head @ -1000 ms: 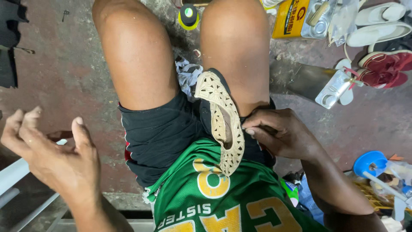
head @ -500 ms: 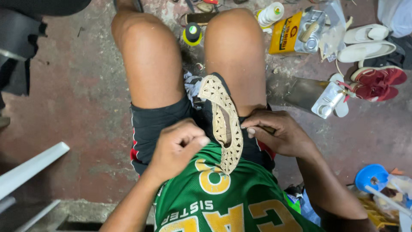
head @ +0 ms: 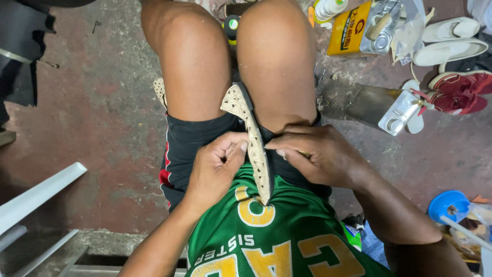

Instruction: The person stitches a leather shoe upper to its sole using a needle and thread while holding the shoe on their lap.

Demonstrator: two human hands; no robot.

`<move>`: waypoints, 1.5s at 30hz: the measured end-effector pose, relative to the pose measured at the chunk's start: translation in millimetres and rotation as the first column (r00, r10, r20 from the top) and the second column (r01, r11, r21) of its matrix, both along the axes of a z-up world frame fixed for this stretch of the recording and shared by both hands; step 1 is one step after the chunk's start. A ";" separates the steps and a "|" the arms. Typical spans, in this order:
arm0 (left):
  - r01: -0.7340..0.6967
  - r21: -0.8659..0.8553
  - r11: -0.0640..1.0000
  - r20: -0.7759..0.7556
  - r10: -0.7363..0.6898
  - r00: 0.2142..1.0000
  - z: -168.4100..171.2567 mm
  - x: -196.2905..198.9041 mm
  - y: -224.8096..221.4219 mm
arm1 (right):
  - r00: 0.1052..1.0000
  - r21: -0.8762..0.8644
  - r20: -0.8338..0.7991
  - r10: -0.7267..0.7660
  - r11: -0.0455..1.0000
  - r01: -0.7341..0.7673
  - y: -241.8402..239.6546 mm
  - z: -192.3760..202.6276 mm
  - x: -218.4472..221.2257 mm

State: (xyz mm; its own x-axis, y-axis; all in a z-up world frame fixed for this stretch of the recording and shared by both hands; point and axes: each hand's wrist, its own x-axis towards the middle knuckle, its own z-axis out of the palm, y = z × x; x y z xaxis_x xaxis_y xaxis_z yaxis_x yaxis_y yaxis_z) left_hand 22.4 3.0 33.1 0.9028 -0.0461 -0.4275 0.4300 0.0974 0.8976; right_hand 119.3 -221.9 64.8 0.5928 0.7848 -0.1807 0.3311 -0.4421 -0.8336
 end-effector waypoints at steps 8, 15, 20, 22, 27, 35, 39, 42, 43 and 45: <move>0.059 -0.151 0.987 -0.232 -0.093 0.968 -3.5 4.9 12.7 | 0.988 -0.116 0.140 0.058 0.992 -0.042 6.2 16.0 5.5; 0.136 -0.052 0.989 -0.185 -0.144 0.972 0.7 10.0 13.3 | 0.976 -0.098 0.213 0.040 0.995 -0.020 12.9 19.1 0.8; 0.201 0.128 0.971 -0.107 -0.188 0.976 13.6 11.8 19.7 | 0.973 -0.180 0.213 0.092 0.982 -0.053 17.4 29.7 0.4; 0.238 0.178 0.955 -0.165 -0.209 0.964 17.4 14.1 21.5 | 0.960 -0.200 0.262 0.103 0.979 -0.051 21.1 31.6 0.0; 0.260 0.160 0.952 -0.139 -0.239 0.961 16.3 20.3 21.5 | 0.906 -0.084 0.415 0.085 0.995 -0.055 29.6 25.5 5.1; 0.213 0.110 0.971 -0.219 -0.185 0.958 15.6 21.0 19.4 | 0.901 -0.232 0.421 0.106 0.973 -0.006 19.6 14.4 17.1; 0.007 0.391 0.920 0.031 -0.020 0.999 35.4 17.3 4.4 | 0.884 -0.233 0.457 0.102 0.972 0.008 16.0 13.4 15.1; -0.071 0.605 0.793 0.284 -0.131 0.950 42.9 19.8 -5.8 | 0.866 -0.162 0.498 0.041 0.986 0.047 17.0 9.3 10.4; -0.034 0.619 0.784 0.228 -0.138 0.964 43.6 22.9 -8.3 | 0.878 -0.244 0.471 0.090 0.969 0.032 13.4 7.1 14.9; 0.037 0.640 0.767 0.116 -0.144 0.983 50.0 20.5 -9.2 | 0.909 -0.405 0.377 0.178 0.914 -0.011 2.5 6.9 18.0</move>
State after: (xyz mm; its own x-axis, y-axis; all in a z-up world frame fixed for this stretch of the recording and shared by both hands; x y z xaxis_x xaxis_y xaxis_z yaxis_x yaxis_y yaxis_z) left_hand 42.9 -6.2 83.1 0.9630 0.1017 -0.2497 0.2637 -0.5479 0.7939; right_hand 137.4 -219.4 71.8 0.6051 0.7575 -0.2449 0.6535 -0.6483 -0.3906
